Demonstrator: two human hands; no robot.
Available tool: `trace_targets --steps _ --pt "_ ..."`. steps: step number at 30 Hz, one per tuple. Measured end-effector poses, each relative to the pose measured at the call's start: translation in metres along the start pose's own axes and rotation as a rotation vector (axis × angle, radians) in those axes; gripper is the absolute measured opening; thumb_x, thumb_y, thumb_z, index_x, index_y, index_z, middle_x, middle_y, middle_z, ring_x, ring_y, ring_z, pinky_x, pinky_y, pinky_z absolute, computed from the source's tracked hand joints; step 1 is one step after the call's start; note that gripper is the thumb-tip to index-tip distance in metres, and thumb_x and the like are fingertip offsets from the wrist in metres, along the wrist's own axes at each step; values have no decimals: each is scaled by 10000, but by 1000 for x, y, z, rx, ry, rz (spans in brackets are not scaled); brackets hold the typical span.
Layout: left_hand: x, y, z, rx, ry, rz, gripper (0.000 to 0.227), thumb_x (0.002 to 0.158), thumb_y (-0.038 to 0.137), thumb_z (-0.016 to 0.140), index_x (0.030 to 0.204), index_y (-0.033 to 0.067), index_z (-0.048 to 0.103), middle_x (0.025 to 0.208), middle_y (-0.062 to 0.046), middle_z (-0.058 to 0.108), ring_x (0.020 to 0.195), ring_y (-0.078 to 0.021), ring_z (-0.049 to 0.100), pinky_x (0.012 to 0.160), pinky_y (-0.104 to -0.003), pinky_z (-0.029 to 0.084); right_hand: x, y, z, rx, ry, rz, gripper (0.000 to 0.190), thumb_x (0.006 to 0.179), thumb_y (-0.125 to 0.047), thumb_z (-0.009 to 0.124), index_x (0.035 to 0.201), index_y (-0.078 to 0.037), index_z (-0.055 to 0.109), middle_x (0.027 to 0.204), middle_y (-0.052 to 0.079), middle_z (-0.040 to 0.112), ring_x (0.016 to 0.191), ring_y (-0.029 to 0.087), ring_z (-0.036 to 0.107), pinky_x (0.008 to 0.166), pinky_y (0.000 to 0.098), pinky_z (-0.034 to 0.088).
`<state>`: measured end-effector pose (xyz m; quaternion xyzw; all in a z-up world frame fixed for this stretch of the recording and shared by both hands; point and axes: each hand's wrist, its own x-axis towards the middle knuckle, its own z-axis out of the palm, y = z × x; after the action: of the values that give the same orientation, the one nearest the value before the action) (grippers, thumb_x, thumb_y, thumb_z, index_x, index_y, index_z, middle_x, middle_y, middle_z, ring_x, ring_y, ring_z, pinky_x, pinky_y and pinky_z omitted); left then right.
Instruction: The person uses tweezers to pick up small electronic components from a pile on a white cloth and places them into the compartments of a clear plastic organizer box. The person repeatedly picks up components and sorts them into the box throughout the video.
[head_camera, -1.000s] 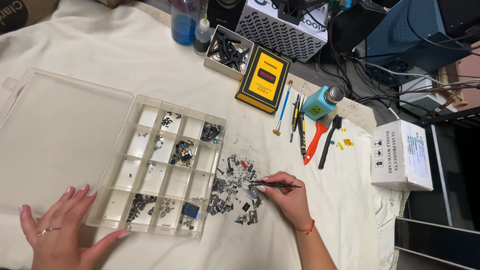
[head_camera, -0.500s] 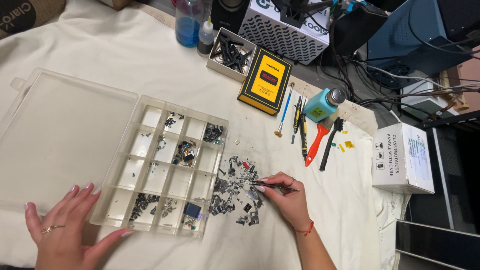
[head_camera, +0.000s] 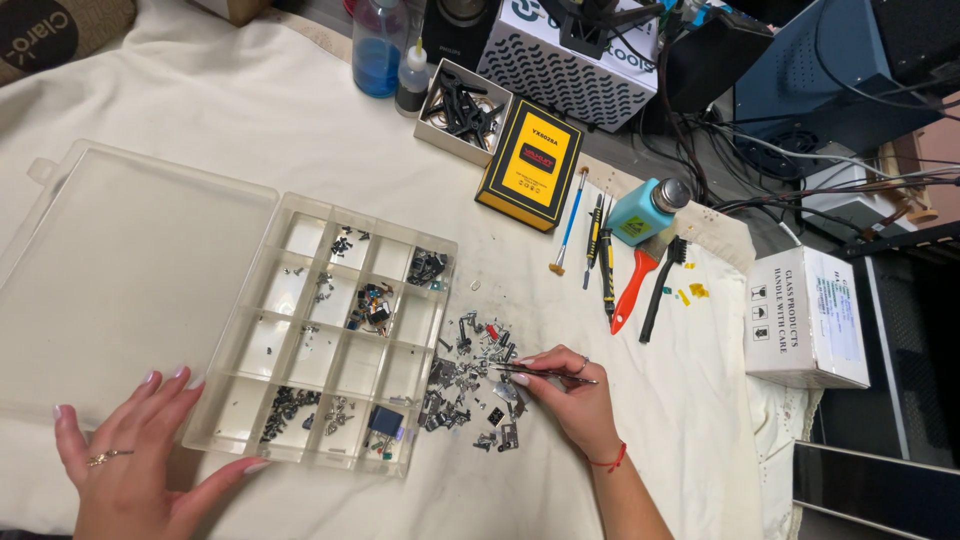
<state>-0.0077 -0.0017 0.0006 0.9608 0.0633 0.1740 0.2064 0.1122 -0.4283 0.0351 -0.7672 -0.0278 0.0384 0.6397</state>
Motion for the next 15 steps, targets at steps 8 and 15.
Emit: trace_targets --steps 8,15 --pt "0 0 0 -21 6 9 905 613 639 753 1355 131 658 1487 -78 650 1432 -331 596 1387 -635 83 -2 -3 -1 33 19 -6 145 783 55 824 885 -32 770 907 140 794 948 269 807 896 335 655" --pt "9 6 -10 -84 11 99 910 639 597 758 1401 137 567 1485 -107 607 1418 -336 548 1326 -668 61 3 -8 3 55 12 -197 230 766 103 806 918 -61 749 938 157 787 941 268 772 885 352 655"
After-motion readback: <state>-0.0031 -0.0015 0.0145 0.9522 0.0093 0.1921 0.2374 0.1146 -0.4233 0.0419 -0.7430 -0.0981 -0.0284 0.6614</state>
